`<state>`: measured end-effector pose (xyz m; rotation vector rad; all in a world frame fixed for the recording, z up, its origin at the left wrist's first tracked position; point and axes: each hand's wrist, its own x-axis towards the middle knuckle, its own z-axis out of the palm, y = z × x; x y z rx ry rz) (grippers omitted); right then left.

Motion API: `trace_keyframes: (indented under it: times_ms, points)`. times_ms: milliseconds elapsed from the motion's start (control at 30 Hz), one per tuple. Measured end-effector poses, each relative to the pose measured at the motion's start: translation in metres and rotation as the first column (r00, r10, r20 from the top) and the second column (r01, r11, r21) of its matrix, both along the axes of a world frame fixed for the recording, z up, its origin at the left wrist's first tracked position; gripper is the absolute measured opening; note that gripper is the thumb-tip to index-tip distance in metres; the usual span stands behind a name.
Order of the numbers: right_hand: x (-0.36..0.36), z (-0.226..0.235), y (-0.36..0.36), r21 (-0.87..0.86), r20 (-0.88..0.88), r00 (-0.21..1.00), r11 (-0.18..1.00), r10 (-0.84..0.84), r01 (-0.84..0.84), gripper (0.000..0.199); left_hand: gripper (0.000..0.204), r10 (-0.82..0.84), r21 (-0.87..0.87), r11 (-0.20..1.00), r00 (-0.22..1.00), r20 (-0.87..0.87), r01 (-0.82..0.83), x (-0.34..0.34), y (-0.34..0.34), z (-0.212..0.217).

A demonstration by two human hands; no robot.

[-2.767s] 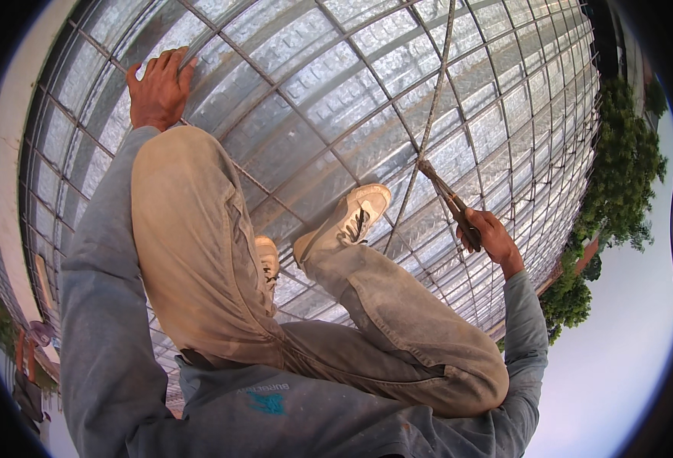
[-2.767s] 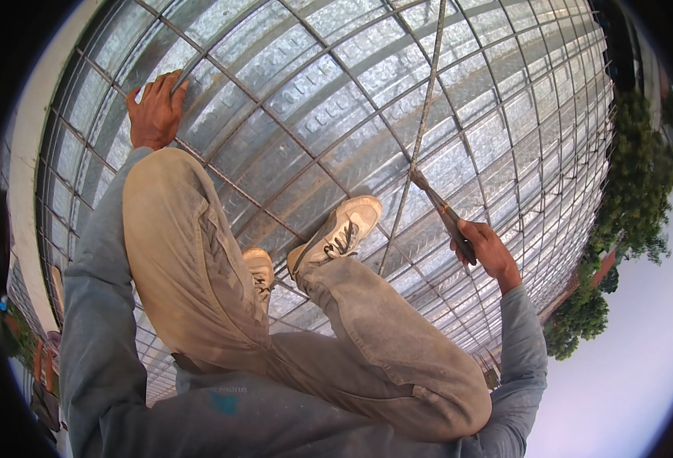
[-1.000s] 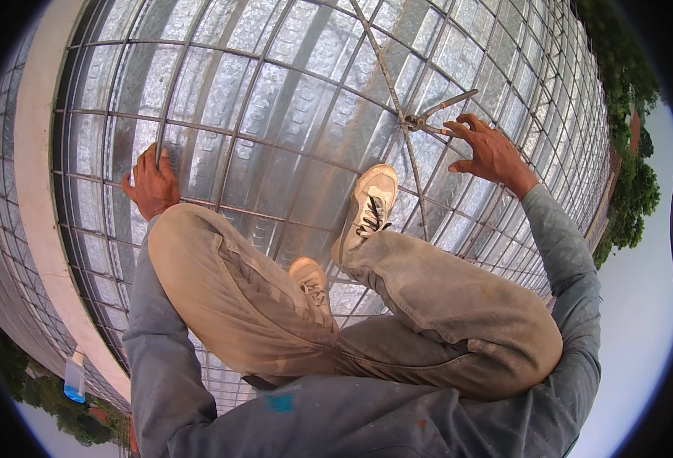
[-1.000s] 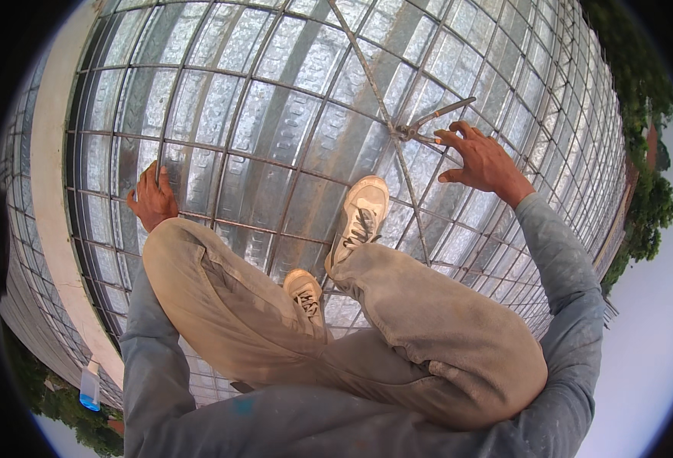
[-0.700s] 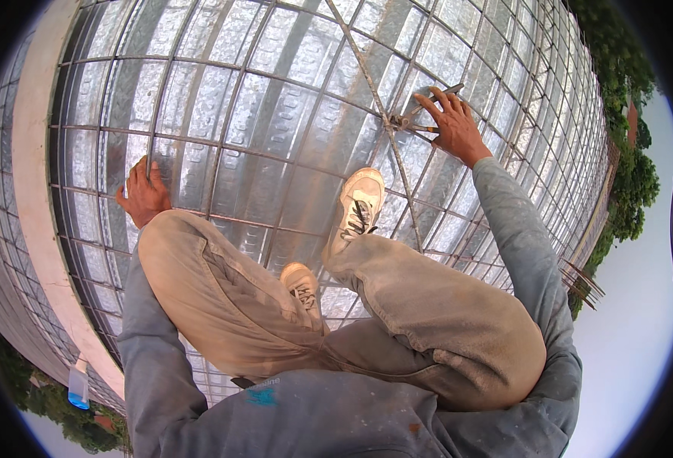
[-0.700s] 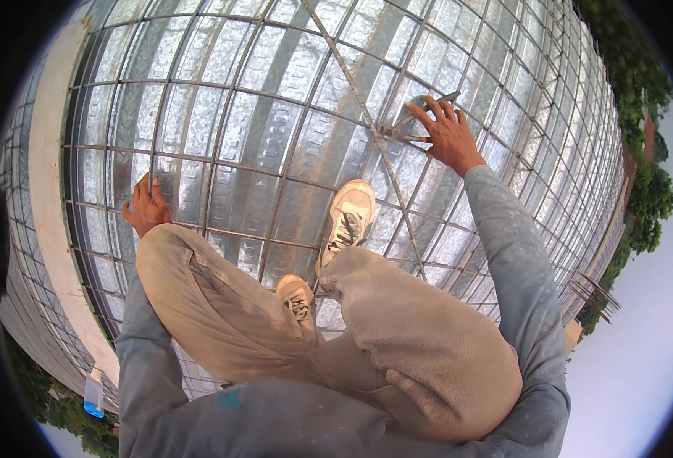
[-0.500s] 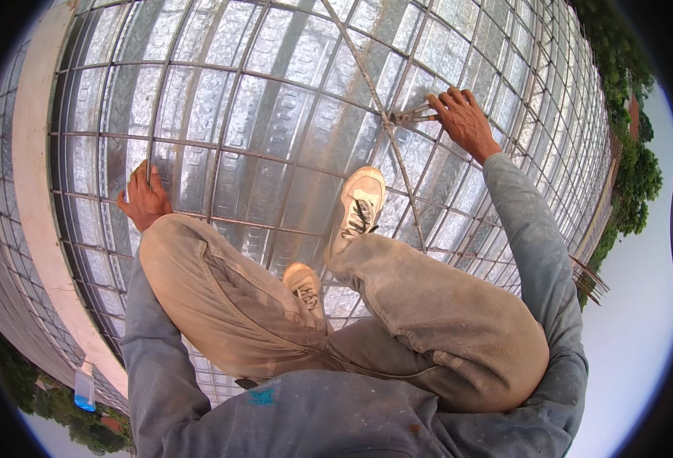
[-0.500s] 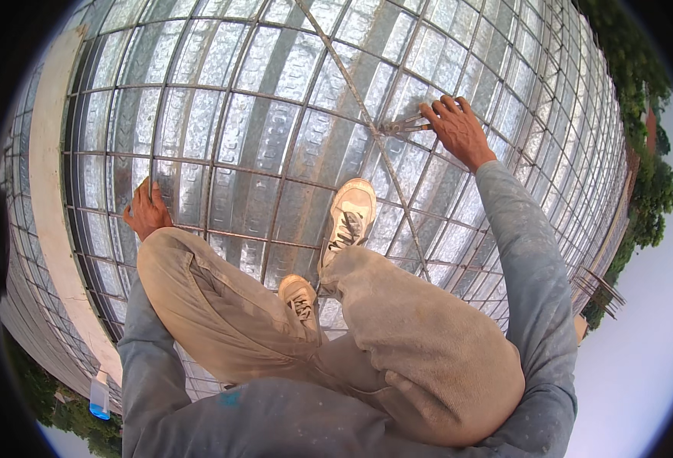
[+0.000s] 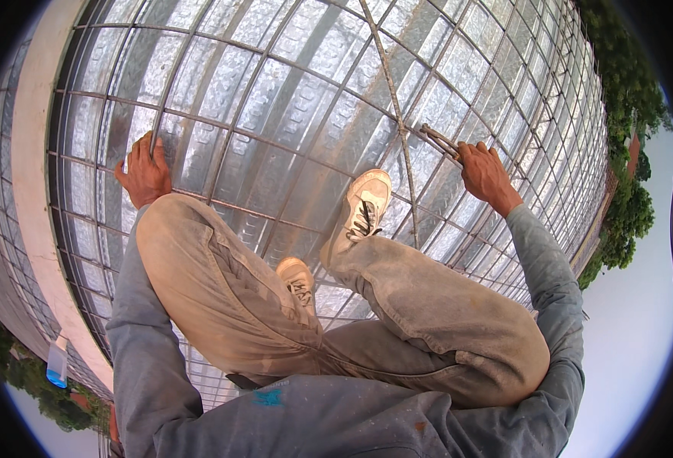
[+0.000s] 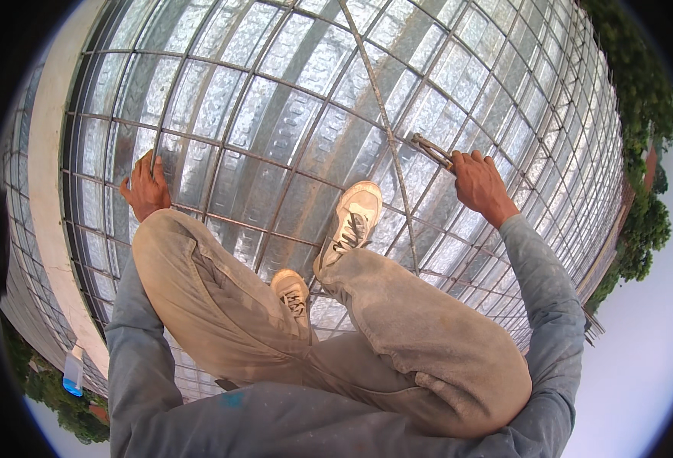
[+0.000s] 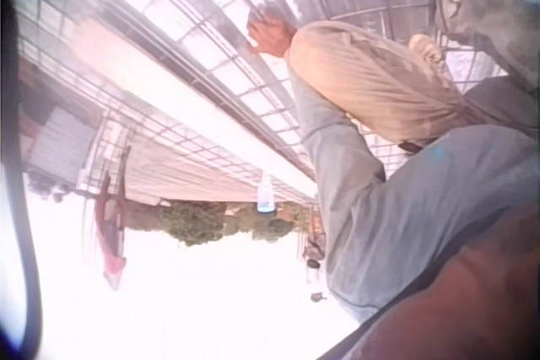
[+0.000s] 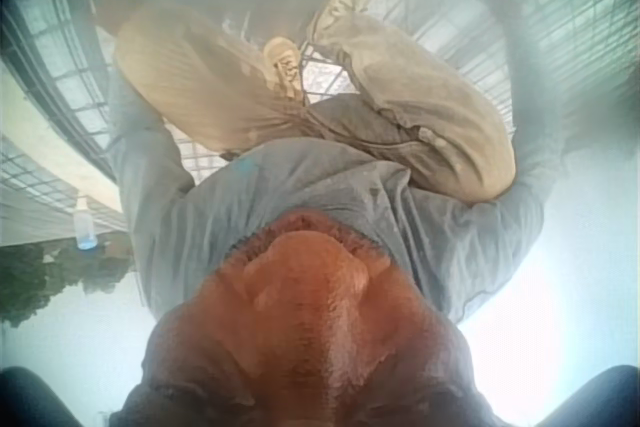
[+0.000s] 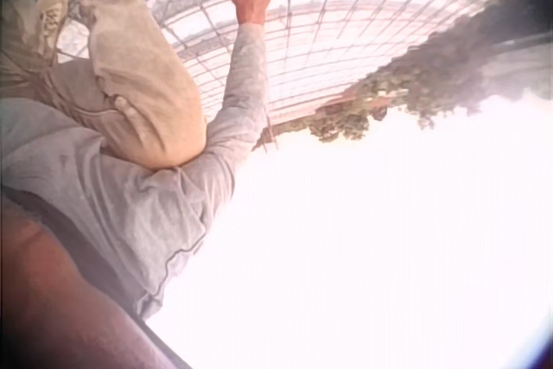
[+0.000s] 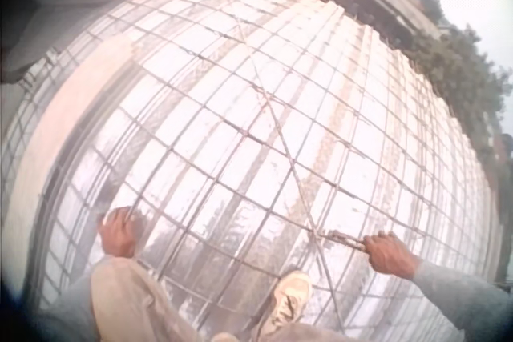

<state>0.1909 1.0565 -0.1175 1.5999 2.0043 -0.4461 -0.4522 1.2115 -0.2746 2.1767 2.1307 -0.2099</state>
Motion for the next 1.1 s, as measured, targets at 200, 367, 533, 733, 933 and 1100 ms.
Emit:
trace_keyframes:
  times_ms: [200, 367, 533, 733, 933, 1100]
  points:
    - [-0.010, 0.018, 0.012, -0.023, 0.197, 0.973, 0.992, 0.123, -0.121, 0.045, 0.046, -0.008, 0.023, 1.000, 1.000, 0.009, 0.007, 0.000, -0.001, -0.002]
    - [-0.031, 0.027, 0.020, -0.063, 0.249, 0.963, 0.994, 0.099, -0.086, 0.043, 0.046, 0.005, 0.007, 1.000, 1.000, 0.000, -0.005, 0.002, -0.001, 0.000]
    - [-0.039, 0.023, 0.015, 0.034, 0.272, 0.949, 0.984, 0.158, -0.174, 0.047, 0.045, 0.004, 0.008, 1.000, 1.000, 0.003, -0.004, 0.001, -0.001, 0.000]
    - [-0.058, 0.022, 0.017, 0.091, 0.341, 0.924, 0.972, 0.172, -0.215, 0.055, 0.045, -0.008, 0.019, 1.000, 1.000, 0.003, 0.008, 0.000, -0.001, 0.000]
    - [-0.066, 0.018, 0.016, 0.096, 0.413, 0.902, 0.979, 0.126, -0.180, 0.058, 0.043, -0.003, 0.038, 0.999, 1.000, 0.022, 0.003, 0.000, -0.002, -0.001]
    - [-0.068, 0.016, 0.020, 0.098, 0.480, 0.870, 0.978, 0.115, -0.184, 0.061, 0.043, 0.005, 0.030, 1.000, 0.999, 0.039, -0.006, 0.001, -0.001, -0.001]
